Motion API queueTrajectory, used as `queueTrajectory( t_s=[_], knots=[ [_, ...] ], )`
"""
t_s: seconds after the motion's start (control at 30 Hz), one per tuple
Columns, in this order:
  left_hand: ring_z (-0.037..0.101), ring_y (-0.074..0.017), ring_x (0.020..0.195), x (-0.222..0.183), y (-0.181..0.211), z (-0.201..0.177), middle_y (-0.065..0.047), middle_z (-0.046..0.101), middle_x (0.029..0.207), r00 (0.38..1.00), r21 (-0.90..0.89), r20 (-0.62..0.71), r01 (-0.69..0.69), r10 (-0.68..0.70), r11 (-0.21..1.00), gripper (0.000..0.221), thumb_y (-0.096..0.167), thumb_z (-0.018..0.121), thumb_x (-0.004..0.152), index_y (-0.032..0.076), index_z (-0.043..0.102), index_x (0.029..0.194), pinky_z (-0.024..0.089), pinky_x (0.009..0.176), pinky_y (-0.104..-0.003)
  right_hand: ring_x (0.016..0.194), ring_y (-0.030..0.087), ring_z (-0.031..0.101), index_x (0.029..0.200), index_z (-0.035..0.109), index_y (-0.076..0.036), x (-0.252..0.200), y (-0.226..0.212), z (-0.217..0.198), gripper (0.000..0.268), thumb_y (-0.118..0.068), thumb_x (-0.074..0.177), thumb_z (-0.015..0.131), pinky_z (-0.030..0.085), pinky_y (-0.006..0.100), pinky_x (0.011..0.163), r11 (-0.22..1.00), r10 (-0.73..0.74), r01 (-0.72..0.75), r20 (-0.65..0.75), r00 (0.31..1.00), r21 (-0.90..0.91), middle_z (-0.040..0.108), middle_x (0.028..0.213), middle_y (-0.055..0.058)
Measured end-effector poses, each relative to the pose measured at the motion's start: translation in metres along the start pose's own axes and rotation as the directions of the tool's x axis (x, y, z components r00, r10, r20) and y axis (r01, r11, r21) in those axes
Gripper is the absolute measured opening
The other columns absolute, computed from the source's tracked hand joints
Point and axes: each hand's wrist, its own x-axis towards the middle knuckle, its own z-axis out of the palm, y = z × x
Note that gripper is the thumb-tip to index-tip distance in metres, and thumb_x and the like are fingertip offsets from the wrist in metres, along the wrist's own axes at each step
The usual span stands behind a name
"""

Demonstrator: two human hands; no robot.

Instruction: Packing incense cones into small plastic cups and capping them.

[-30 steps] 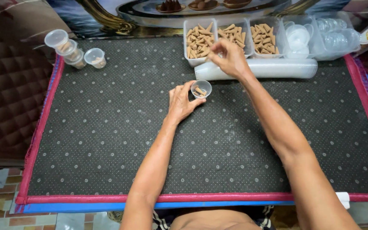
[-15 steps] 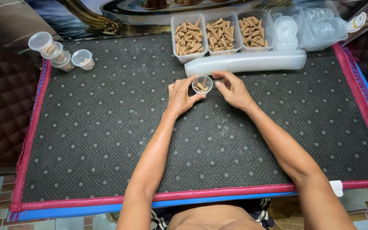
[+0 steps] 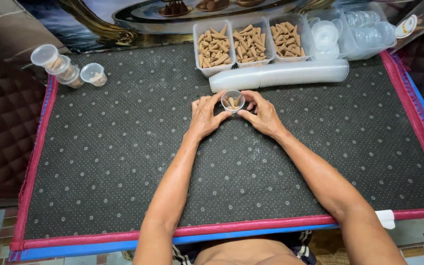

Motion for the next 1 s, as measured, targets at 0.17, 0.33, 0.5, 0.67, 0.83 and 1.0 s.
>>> queueTrajectory(
  t_s=[0.17,0.33,0.5,0.67,0.83,1.0],
  knots=[
    [0.056,-0.0176,0.124,0.000,0.005,0.001,0.002,0.073,0.122,0.999,0.015,-0.030,0.016,-0.016,1.000,0.074,0.049,0.083,0.081,0.027,0.054,0.145,0.027,0.111,-0.041,0.083,0.019,0.067,0.137,0.059,-0.012,0.000,-0.003,-0.001,0.056,-0.016,0.087,0.084,0.050,0.027,0.069,1.000,0.016,-0.016,0.010,1.000,0.009,0.075,0.114,0.012],
    [0.056,-0.0178,0.122,0.000,0.007,-0.001,0.002,0.074,0.120,0.999,0.023,-0.034,0.025,-0.024,0.999,0.068,0.050,0.082,0.082,0.026,0.058,0.141,0.027,0.110,-0.041,0.082,0.019,0.068,0.134,0.059,-0.012,0.002,-0.006,-0.001,0.051,-0.016,0.089,0.083,0.050,0.027,0.068,1.000,0.013,-0.013,0.010,1.000,-0.008,0.076,0.113,0.012],
    [0.056,-0.0171,0.122,-0.001,0.002,0.002,0.002,0.075,0.119,0.999,0.034,-0.027,0.035,-0.035,0.999,0.068,0.051,0.081,0.083,0.028,0.058,0.142,0.027,0.110,-0.040,0.082,0.021,0.067,0.134,0.059,-0.012,0.002,-0.007,-0.002,0.050,-0.011,0.090,0.080,0.050,0.028,0.068,1.000,-0.002,0.002,0.013,1.000,-0.013,0.076,0.113,0.014],
    [0.056,-0.0173,0.121,0.002,-0.001,0.004,0.002,0.075,0.118,0.999,0.037,-0.035,0.030,-0.029,0.999,0.067,0.051,0.082,0.083,0.027,0.058,0.141,0.027,0.110,-0.040,0.081,0.021,0.067,0.135,0.058,-0.012,0.002,-0.008,-0.002,0.050,-0.012,0.090,0.080,0.051,0.028,0.068,1.000,0.001,0.000,0.013,1.000,-0.016,0.076,0.112,0.014],
    [0.056,-0.0184,0.121,0.000,0.001,0.003,0.000,0.075,0.118,0.999,0.043,-0.036,0.022,-0.021,0.999,0.068,0.051,0.082,0.082,0.027,0.058,0.141,0.028,0.110,-0.041,0.081,0.021,0.067,0.134,0.059,-0.012,0.002,-0.009,-0.002,0.048,-0.011,0.091,0.079,0.051,0.029,0.068,1.000,0.003,-0.002,0.009,1.000,-0.021,0.076,0.111,0.014],
    [0.056,-0.0180,0.122,0.000,0.002,0.002,0.000,0.074,0.120,0.999,0.040,-0.027,0.031,-0.030,0.999,0.068,0.051,0.081,0.083,0.026,0.057,0.142,0.028,0.110,-0.041,0.081,0.021,0.069,0.137,0.057,-0.012,0.002,-0.011,-0.005,0.050,-0.014,0.092,0.079,0.053,0.029,0.067,0.999,-0.019,0.020,0.035,0.999,-0.030,0.077,0.110,0.014]
  ],
)
